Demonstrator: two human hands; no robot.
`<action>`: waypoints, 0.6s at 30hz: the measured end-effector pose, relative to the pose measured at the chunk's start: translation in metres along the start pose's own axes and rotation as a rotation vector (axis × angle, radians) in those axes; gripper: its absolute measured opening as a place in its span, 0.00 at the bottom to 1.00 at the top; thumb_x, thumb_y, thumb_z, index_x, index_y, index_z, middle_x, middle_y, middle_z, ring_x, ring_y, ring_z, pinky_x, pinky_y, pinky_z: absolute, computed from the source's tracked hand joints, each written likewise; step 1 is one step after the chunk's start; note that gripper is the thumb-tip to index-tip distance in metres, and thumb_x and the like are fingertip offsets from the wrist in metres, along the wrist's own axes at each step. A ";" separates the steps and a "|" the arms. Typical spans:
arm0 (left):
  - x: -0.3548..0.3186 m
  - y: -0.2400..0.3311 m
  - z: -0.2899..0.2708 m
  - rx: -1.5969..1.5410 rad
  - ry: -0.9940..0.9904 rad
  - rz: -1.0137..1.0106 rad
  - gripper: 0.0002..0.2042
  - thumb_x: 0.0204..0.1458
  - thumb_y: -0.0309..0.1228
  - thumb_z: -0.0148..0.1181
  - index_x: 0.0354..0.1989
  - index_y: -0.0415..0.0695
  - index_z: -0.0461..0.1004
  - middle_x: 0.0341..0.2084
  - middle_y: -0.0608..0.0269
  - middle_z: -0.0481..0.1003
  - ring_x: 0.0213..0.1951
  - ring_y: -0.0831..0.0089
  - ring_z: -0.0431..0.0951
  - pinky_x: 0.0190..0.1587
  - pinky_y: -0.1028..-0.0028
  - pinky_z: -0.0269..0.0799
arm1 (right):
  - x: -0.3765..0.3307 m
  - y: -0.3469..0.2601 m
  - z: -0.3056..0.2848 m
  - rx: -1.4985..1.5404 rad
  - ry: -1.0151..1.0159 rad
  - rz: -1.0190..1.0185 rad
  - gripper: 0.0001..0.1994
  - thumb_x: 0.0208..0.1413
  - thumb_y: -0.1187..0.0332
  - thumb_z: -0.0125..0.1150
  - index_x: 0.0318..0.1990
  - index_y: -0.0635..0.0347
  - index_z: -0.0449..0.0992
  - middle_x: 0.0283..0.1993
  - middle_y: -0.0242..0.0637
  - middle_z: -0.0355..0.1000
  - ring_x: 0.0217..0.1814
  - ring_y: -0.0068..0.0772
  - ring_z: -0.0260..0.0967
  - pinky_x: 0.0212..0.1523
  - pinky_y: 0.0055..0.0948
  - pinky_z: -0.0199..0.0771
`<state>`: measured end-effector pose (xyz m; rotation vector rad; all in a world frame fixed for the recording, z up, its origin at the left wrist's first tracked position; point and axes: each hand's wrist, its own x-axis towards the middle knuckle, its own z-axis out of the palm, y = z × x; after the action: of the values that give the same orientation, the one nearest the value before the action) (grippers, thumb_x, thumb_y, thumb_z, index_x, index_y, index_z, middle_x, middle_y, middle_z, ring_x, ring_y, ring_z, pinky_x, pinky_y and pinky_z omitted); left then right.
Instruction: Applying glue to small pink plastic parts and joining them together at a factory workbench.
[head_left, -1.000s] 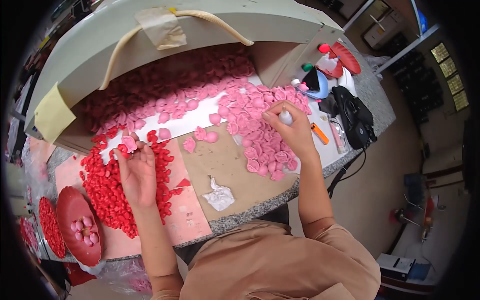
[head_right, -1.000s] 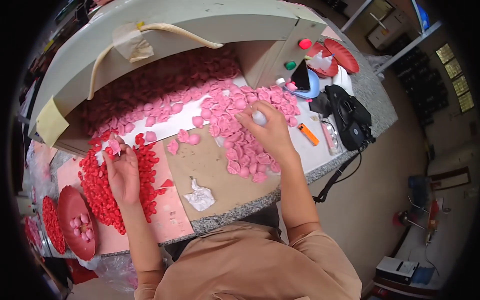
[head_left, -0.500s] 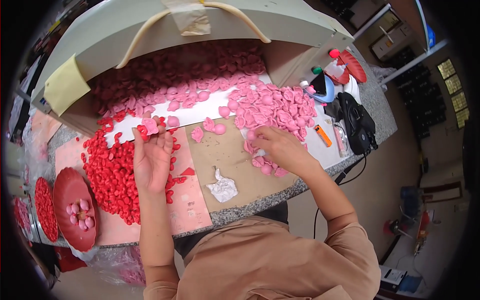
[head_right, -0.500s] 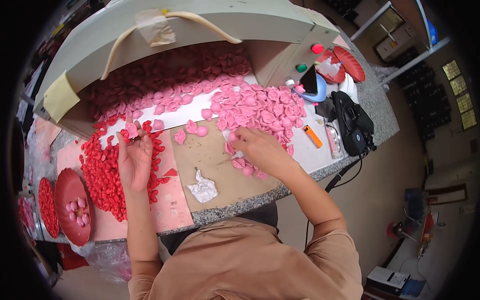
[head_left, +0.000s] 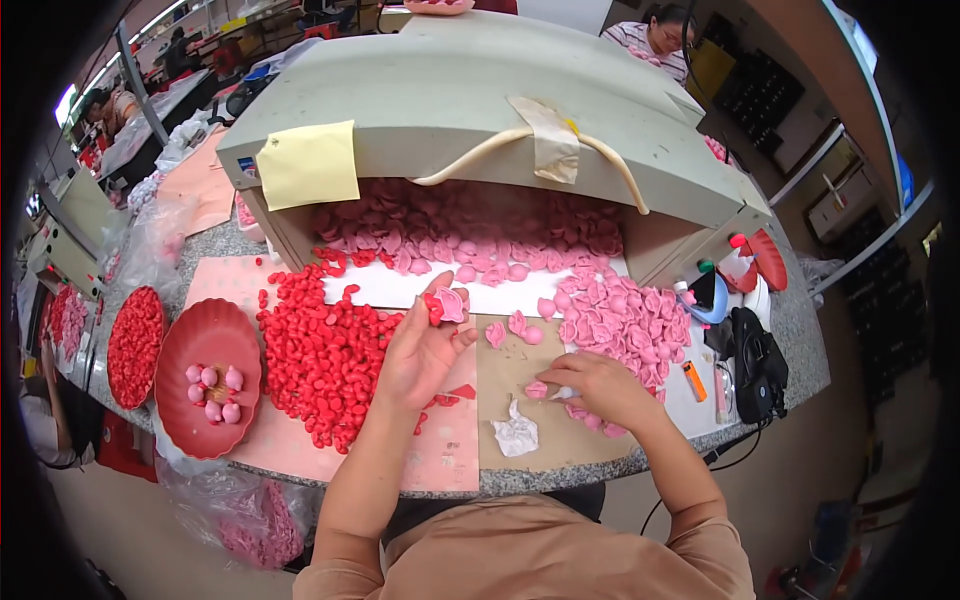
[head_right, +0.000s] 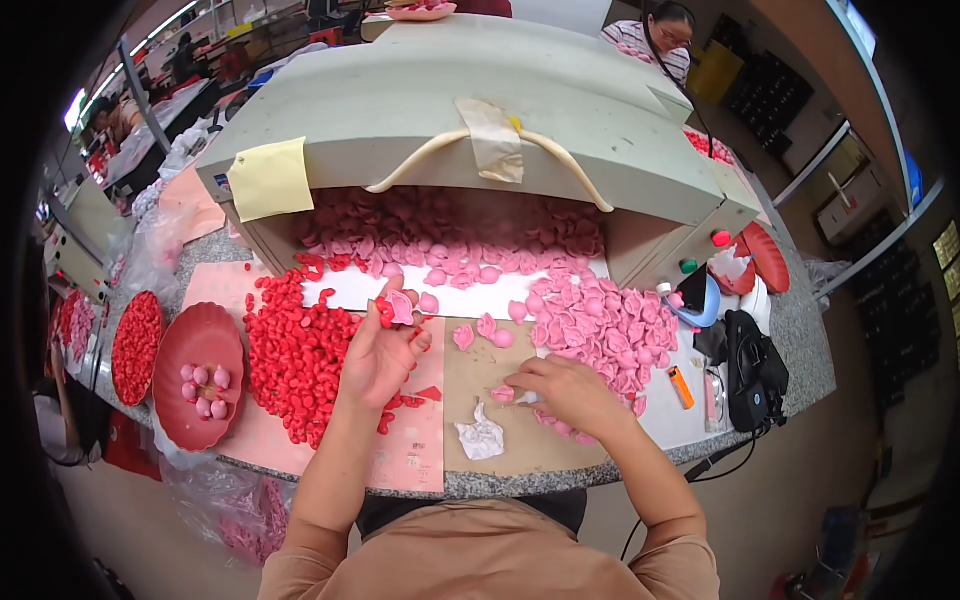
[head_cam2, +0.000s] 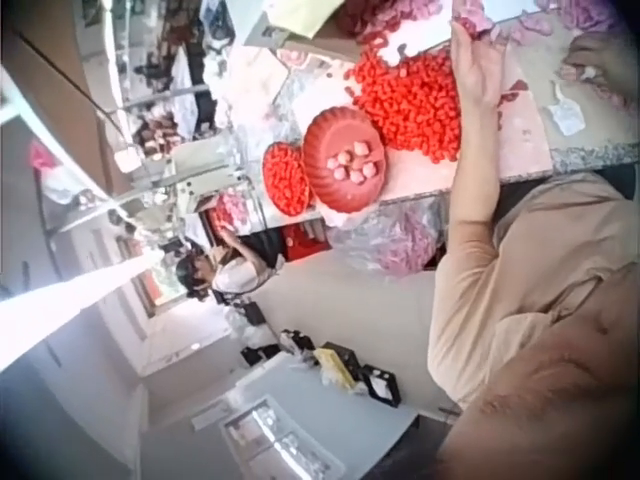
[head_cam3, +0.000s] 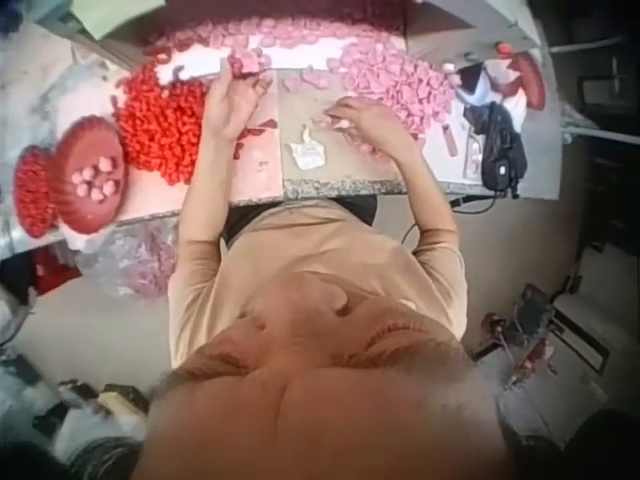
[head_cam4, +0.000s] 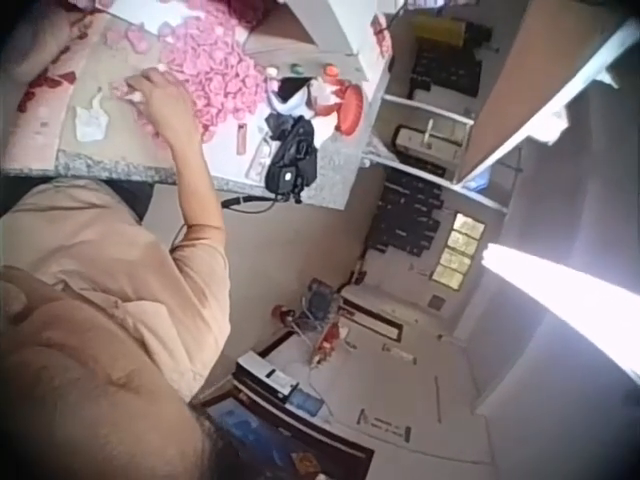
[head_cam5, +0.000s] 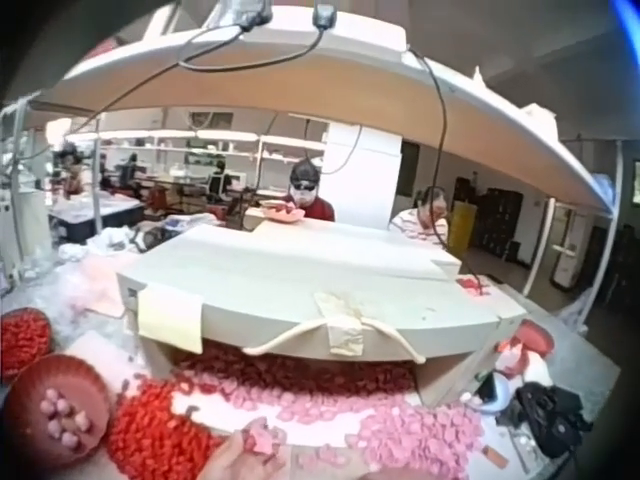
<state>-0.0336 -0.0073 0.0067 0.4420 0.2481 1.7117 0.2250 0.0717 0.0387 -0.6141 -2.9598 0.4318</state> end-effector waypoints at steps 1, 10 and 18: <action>0.001 0.000 0.000 0.004 -0.002 0.008 0.25 0.60 0.42 0.43 0.62 0.44 0.53 0.51 0.60 0.66 0.49 0.72 0.67 0.49 0.67 0.67 | 0.003 -0.003 -0.002 -0.002 0.003 -0.009 0.21 0.36 0.72 0.63 0.44 0.49 0.74 0.42 0.30 0.68 0.43 0.36 0.69 0.43 0.32 0.71; 0.001 0.000 0.004 0.027 0.023 -0.009 0.25 0.60 0.41 0.44 0.62 0.43 0.53 0.50 0.61 0.66 0.49 0.73 0.67 0.50 0.67 0.67 | 0.020 -0.004 0.008 0.016 -0.020 -0.090 0.20 0.37 0.71 0.63 0.43 0.48 0.73 0.39 0.29 0.69 0.44 0.30 0.68 0.41 0.30 0.69; 0.008 0.000 -0.004 -0.037 0.052 -0.018 0.25 0.59 0.42 0.45 0.61 0.44 0.54 0.47 0.63 0.67 0.47 0.73 0.67 0.47 0.70 0.67 | 0.057 -0.009 -0.002 0.406 -0.504 0.188 0.15 0.50 0.60 0.61 0.43 0.56 0.74 0.42 0.37 0.72 0.43 0.37 0.71 0.41 0.32 0.71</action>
<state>-0.0359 0.0008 0.0045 0.3670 0.2574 1.7090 0.1695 0.0870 0.0447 -0.8324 -3.1058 1.3434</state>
